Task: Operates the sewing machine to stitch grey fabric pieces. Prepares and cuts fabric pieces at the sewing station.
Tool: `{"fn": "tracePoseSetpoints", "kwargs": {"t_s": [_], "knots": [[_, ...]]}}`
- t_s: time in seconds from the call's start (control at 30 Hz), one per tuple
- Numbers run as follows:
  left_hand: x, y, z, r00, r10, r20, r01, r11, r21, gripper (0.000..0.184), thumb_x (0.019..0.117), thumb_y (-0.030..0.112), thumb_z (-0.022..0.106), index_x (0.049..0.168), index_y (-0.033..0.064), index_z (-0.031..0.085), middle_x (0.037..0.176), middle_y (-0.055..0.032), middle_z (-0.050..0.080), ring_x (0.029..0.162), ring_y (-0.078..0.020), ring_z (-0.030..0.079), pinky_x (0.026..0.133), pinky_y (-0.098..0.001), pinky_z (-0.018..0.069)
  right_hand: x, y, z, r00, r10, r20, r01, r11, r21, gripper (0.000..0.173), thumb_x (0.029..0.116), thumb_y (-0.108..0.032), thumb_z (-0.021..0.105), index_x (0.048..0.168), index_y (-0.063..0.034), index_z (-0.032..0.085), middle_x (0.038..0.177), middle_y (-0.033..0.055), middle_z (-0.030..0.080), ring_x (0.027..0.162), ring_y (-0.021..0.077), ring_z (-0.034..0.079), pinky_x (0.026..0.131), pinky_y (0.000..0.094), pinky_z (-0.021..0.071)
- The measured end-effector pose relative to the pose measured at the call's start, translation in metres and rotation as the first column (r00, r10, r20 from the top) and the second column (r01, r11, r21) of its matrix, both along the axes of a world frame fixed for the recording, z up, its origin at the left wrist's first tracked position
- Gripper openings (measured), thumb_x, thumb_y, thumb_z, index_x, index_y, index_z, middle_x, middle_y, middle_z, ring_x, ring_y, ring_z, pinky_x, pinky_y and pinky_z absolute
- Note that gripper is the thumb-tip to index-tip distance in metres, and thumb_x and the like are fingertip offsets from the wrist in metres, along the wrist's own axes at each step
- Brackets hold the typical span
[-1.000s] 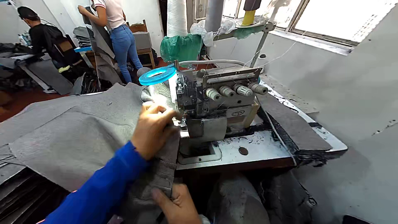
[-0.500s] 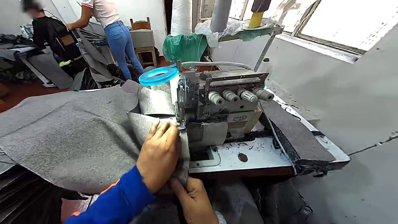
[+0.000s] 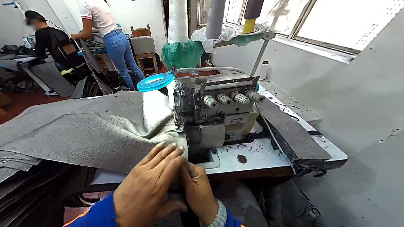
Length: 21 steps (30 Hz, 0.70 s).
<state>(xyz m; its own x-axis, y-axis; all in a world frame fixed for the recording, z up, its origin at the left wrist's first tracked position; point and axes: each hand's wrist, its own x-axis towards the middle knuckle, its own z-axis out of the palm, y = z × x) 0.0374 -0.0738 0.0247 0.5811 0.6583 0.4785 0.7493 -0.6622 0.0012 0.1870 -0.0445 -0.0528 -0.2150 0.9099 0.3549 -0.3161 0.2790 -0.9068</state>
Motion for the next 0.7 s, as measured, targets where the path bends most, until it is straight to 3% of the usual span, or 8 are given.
{"fn": "tracePoseSetpoints", "kwargs": {"t_s": [0.07,0.1,0.2,0.3,0.5,0.6,0.67,0.7], "knots": [[-0.009,0.004,-0.011,0.997,-0.009,-0.081,0.011,1.000,0.016,0.082,0.0780,0.053,0.080,0.137,0.0010,0.056,0.138,-0.0165,0.064,0.130,-0.0324,0.061,0.112,-0.0475,0.0455,-0.005,0.002,0.001,0.999,-0.027,0.032,0.027,1.000,-0.005,0.028,0.1000,-0.008,0.049,0.074,-0.0065,0.061,0.061,-0.0093,0.054,0.053,-0.0055,0.052,0.049,0.0154,0.0455],[-0.013,0.008,-0.014,0.994,-0.012,-0.105,0.015,0.999,0.033,0.070,0.0825,0.037,0.080,0.138,0.0000,0.056,0.137,-0.0169,0.065,0.129,-0.0321,0.062,0.111,-0.0460,0.0466,-0.006,0.004,0.003,0.999,-0.024,0.032,0.025,0.999,-0.030,0.028,0.1005,-0.008,0.047,0.076,-0.0073,0.060,0.059,-0.0100,0.053,0.049,-0.0047,0.050,0.045,0.0159,0.0438],[-0.018,0.023,-0.020,0.998,-0.007,-0.062,0.016,0.988,0.155,0.029,0.0975,-0.004,0.054,0.123,0.0011,0.065,0.120,-0.0131,0.074,0.114,-0.0274,0.072,0.102,-0.0393,0.0551,-0.012,0.010,0.009,1.000,-0.025,0.008,0.026,0.996,-0.088,0.030,0.1023,-0.008,0.044,0.075,-0.0088,0.058,0.054,-0.0106,0.051,0.044,-0.0035,0.047,0.042,0.0162,0.0404],[-0.022,0.039,-0.022,1.000,-0.017,0.021,0.013,0.987,0.161,0.027,0.0966,-0.007,0.052,0.113,0.0033,0.071,0.109,-0.0106,0.078,0.105,-0.0239,0.075,0.094,-0.0331,0.0592,-0.017,0.020,0.013,0.999,-0.037,0.000,0.036,0.995,-0.096,0.035,0.1030,-0.006,0.041,0.071,-0.0103,0.054,0.052,-0.0116,0.051,0.043,-0.0050,0.046,0.042,0.0143,0.0379],[-0.025,0.054,-0.034,0.997,-0.014,0.070,0.003,0.987,0.161,0.030,0.0916,-0.007,0.053,0.106,0.0050,0.075,0.109,-0.0088,0.078,0.108,-0.0208,0.074,0.095,-0.0302,0.0586,-0.018,0.009,-0.025,0.987,-0.032,0.158,-0.002,0.978,0.210,0.041,0.1065,-0.020,0.044,0.071,-0.0041,0.059,0.054,-0.0039,0.056,0.045,-0.0014,0.051,0.044,0.0175,0.0435],[-0.038,0.047,-0.050,0.987,0.078,0.137,-0.107,0.971,0.214,0.031,0.0927,-0.006,0.052,0.111,0.0055,0.075,0.116,-0.0091,0.076,0.116,-0.0234,0.071,0.102,-0.0354,0.0560,-0.005,0.017,-0.047,0.887,-0.388,0.249,0.259,0.866,0.428,0.039,0.1046,-0.018,0.048,0.072,-0.0009,0.062,0.059,0.0034,0.057,0.051,0.0056,0.054,0.049,0.0196,0.0478],[-0.066,0.044,-0.075,0.917,0.341,0.206,-0.393,0.860,0.324,0.040,0.0912,-0.001,0.053,0.124,0.0088,0.072,0.134,-0.0147,0.067,0.132,-0.0364,0.058,0.110,-0.0535,0.0465,0.011,0.029,-0.057,0.778,-0.568,0.268,0.340,0.739,0.581,0.036,0.1027,-0.019,0.050,0.078,-0.0002,0.067,0.072,0.0089,0.065,0.066,0.0115,0.065,0.064,0.0214,0.0555],[-0.085,0.050,-0.087,0.842,0.493,0.221,-0.539,0.787,0.300,0.050,0.0880,0.000,0.052,0.134,0.0092,0.067,0.146,-0.0227,0.056,0.140,-0.0516,0.044,0.110,-0.0702,0.0350,0.016,0.034,-0.060,0.751,-0.604,0.268,0.331,0.695,0.638,0.035,0.1029,-0.019,0.049,0.082,0.0008,0.069,0.082,0.0123,0.071,0.079,0.0147,0.071,0.075,0.0227,0.0585]]}}
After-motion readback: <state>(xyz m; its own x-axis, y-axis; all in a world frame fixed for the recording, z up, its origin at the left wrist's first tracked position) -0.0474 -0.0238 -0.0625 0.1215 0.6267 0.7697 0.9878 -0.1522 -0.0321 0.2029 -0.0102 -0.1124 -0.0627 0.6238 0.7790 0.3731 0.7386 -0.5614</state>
